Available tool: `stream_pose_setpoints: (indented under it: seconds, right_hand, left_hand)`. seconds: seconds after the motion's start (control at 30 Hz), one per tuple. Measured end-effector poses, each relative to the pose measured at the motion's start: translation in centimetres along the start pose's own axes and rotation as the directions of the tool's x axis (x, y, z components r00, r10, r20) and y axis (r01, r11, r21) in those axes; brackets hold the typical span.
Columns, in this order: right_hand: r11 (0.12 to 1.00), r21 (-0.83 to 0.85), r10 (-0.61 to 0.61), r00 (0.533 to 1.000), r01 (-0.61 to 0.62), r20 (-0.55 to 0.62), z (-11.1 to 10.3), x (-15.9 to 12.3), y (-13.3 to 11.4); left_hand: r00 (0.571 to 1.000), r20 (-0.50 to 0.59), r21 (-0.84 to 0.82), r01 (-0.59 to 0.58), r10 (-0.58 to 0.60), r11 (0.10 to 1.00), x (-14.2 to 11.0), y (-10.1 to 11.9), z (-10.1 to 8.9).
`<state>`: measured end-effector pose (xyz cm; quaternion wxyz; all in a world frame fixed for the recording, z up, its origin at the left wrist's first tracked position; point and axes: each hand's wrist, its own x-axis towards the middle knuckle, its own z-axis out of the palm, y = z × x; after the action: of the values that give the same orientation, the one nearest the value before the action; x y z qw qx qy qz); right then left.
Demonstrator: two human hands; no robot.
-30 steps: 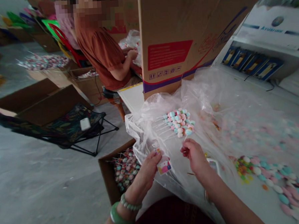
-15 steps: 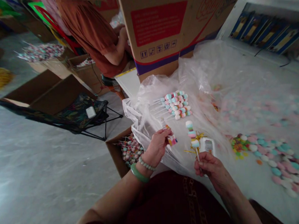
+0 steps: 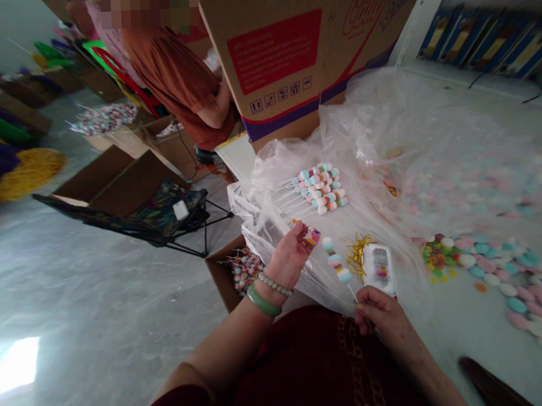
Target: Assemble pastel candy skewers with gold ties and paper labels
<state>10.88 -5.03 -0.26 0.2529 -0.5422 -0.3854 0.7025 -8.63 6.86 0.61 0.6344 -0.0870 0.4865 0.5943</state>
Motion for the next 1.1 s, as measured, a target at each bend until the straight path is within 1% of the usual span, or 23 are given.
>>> stream_pose_setpoints:
  seconds: [0.1, 0.2, 0.27, 0.47, 0.57, 0.63, 0.7, 0.8, 0.87, 1.0, 1.1]
  right_hand:
    - [0.998, -0.047, -0.029, 1.000, 0.030, 0.008, 0.0, -0.2, -0.1]
    - [0.994, -0.105, -0.043, 0.999, 0.044, 0.004, -0.1, 0.2, 0.0]
    - [0.993, -0.113, -0.042, 0.999, 0.042, 0.005, -0.1, 0.4, 0.2]
    - [0.999, -0.047, 0.003, 1.000, -0.003, 0.001, -0.2, 0.3, 0.3]
    - [1.000, 0.006, 0.012, 1.000, -0.012, -0.005, -0.4, 0.0, -0.1]
    - [0.999, 0.032, 0.010, 1.000, -0.009, -0.015, -0.5, -0.2, -0.3]
    - [0.999, 0.052, 0.005, 1.000, -0.004, -0.014, -0.5, -0.2, -0.5]
    - [0.998, 0.065, -0.002, 1.000, 0.003, -0.008, -0.4, -0.3, -0.5]
    - [0.998, 0.057, -0.007, 1.000, 0.008, -0.010, -0.4, -0.3, -0.4]
    - [0.999, 0.020, -0.032, 0.999, 0.032, 0.001, -0.4, -0.4, -0.3]
    - [0.997, -0.060, -0.055, 0.998, 0.055, 0.011, -0.3, -0.5, -0.8]
  left_hand:
    - [1.000, -0.009, 0.003, 0.006, -0.006, 1.000, 0.4, 0.1, -0.1]
    - [0.999, -0.015, 0.019, 0.039, -0.038, 0.999, 0.5, 0.0, -0.2]
    - [0.998, -0.003, 0.047, 0.067, -0.067, 0.997, 0.3, 0.0, -0.3]
    - [0.990, 0.057, 0.141, 0.120, -0.129, 0.983, -0.5, 0.3, -0.8]
    - [0.976, 0.139, 0.214, 0.137, -0.169, 0.967, -0.9, 0.6, -1.2]
    - [0.968, 0.175, 0.255, 0.129, -0.177, 0.958, -1.1, 0.7, -1.4]
    - [0.977, 0.163, 0.252, 0.093, -0.136, 0.963, -1.0, 0.8, -1.6]
    - [0.995, 0.086, 0.198, 0.025, -0.043, 0.980, -0.8, 1.0, -1.6]
    - [0.999, 0.040, 0.146, 0.000, -0.006, 0.989, -0.7, 1.2, -1.6]
    - [1.000, 0.010, 0.077, -0.026, 0.025, 0.997, -0.7, 1.7, -1.3]
    - [1.000, -0.003, 0.069, 0.009, -0.009, 0.998, -0.7, 2.0, -1.1]
